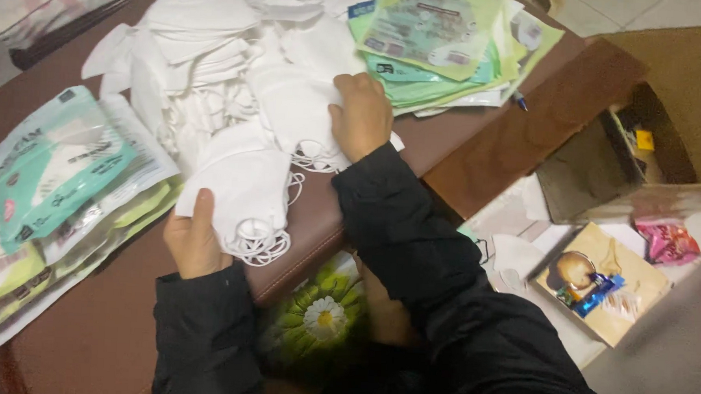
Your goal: Sorting and stacking white face masks on a low table.
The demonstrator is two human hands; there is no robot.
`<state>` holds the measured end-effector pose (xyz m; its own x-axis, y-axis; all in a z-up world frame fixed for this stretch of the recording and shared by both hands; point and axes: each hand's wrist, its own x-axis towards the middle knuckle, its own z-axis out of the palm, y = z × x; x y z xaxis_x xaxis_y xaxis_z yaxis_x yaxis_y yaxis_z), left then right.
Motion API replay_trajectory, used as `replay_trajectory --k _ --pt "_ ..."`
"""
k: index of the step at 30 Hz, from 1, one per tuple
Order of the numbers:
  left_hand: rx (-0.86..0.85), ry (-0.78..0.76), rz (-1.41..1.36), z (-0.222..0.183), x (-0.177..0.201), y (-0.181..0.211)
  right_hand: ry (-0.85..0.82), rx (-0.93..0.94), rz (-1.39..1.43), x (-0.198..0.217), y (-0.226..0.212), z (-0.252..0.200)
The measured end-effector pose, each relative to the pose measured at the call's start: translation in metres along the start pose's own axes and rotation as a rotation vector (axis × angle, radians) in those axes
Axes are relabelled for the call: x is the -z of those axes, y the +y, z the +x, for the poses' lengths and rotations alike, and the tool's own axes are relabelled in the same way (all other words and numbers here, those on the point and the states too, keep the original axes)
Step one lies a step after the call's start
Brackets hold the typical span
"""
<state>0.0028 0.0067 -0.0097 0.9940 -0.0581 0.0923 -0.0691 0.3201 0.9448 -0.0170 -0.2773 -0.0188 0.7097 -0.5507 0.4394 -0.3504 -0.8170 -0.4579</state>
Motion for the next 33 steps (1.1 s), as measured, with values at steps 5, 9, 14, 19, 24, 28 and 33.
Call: replay_trajectory --k 5,9,14,19,24,28,33 --pt "-0.027 0.008 -0.016 -0.008 -0.01 0.01 0.137 0.022 0.215 0.016 -0.006 -0.004" --pt "-0.013 0.021 -0.016 -0.003 -0.005 0.004 0.33 0.097 0.481 0.012 -0.008 -0.002" --pt "0.03 0.028 -0.001 -0.001 -0.005 0.005 0.153 -0.11 1.2 0.02 -0.032 -0.007" --pt "0.01 0.007 0.038 -0.004 -0.007 0.009 -0.236 -0.136 1.517 0.001 -0.043 -0.019" --pt "0.032 -0.043 0.085 -0.006 -0.019 0.021 -0.49 -0.059 1.678 -0.009 -0.063 -0.034" --pt "0.016 0.019 0.156 0.003 0.001 -0.001 -0.602 -0.122 1.919 0.016 -0.068 -0.038" --pt "0.036 0.089 0.07 0.001 -0.005 0.002 -0.542 -0.073 1.679 -0.003 -0.065 -0.036"
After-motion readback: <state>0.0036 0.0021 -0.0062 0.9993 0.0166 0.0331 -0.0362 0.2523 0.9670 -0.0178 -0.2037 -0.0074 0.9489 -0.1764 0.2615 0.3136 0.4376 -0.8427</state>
